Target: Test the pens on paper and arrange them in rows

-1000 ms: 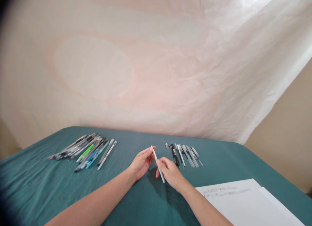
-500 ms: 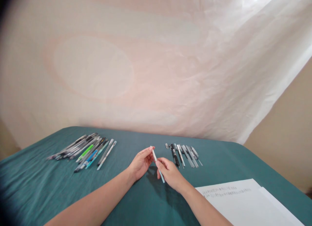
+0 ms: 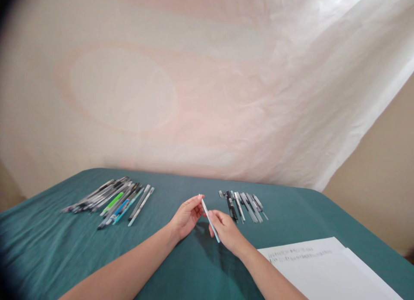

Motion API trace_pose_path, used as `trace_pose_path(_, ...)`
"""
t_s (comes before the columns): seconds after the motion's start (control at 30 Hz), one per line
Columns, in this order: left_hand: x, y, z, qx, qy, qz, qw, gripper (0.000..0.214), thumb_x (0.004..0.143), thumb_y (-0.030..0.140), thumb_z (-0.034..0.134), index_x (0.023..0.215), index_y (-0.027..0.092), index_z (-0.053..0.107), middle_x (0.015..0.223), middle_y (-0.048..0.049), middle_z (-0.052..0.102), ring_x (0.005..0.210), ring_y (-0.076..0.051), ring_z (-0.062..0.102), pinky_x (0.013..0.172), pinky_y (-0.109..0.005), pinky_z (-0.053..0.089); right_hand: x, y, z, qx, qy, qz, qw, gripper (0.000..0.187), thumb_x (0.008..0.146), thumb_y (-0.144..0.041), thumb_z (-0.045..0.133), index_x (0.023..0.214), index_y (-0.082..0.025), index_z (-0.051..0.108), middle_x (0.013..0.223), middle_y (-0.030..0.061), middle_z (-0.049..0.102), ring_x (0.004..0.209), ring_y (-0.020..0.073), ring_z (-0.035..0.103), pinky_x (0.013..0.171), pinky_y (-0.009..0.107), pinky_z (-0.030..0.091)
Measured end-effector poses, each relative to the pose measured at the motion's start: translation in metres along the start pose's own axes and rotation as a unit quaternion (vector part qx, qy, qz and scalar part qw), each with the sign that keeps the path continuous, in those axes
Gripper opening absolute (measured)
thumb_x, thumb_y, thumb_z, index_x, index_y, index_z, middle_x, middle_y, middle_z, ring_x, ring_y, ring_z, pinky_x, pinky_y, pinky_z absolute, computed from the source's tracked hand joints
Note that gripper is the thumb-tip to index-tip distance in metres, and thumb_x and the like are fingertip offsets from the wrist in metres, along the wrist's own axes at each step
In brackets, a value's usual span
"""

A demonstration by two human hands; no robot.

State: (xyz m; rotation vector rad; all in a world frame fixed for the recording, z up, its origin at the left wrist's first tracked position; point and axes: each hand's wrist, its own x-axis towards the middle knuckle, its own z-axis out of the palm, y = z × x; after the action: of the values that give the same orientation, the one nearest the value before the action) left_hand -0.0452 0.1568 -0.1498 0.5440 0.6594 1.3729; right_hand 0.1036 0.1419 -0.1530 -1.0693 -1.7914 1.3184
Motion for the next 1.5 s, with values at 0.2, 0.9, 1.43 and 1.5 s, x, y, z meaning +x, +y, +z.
trace_pose_path(0.2,0.0009,-0.0012,-0.0009,-0.005,0.008,-0.003,1.0,0.02,0.065,0.021,0.07,0.08,0.011,0.064,0.06,0.0006,0.058,0.052,-0.005,0.051,0.053,-0.016,0.042,-0.0006,0.0023,-0.0008,-0.021,0.011,-0.023,0.999,0.046,0.085,-0.053,0.031,0.077,-0.015,0.057,0.047,-0.004,0.046,0.044,0.0088,0.041,0.046,0.02,0.032)
trace_pose_path(0.9,0.0021,-0.003,-0.0025,0.002,-0.01,-0.002,1.0,0.021,0.065,0.028,0.07,0.067,0.013,0.055,0.054,0.004,0.051,0.049,-0.004,0.048,0.052,-0.016,0.042,0.0005,0.0042,0.0005,-0.026,0.045,-0.043,0.998,0.034,0.078,-0.049,0.048,0.064,-0.017,0.047,0.054,-0.0041,0.046,0.051,0.0086,0.04,0.051,0.021,0.032)
trace_pose_path(1.43,0.008,0.0032,-0.0071,-0.034,0.067,0.037,0.997,0.019,0.067,0.024,0.068,0.082,0.013,0.062,0.064,0.0003,0.057,0.053,-0.004,0.051,0.053,-0.016,0.044,-0.0005,0.0007,0.0011,-0.026,0.042,-0.036,0.998,0.03,0.08,-0.044,0.048,0.066,-0.017,0.047,0.055,-0.0044,0.048,0.051,0.0083,0.041,0.051,0.02,0.031)
trace_pose_path(1.5,0.0061,0.0025,-0.0052,0.007,0.052,0.035,0.998,0.021,0.066,0.025,0.069,0.081,0.012,0.063,0.064,-0.0001,0.057,0.053,-0.004,0.051,0.054,-0.016,0.043,-0.0015,-0.0003,0.0008,-0.029,0.044,-0.031,0.998,0.031,0.081,-0.045,0.046,0.066,-0.017,0.047,0.053,-0.0049,0.046,0.048,0.0078,0.038,0.048,0.02,0.03)
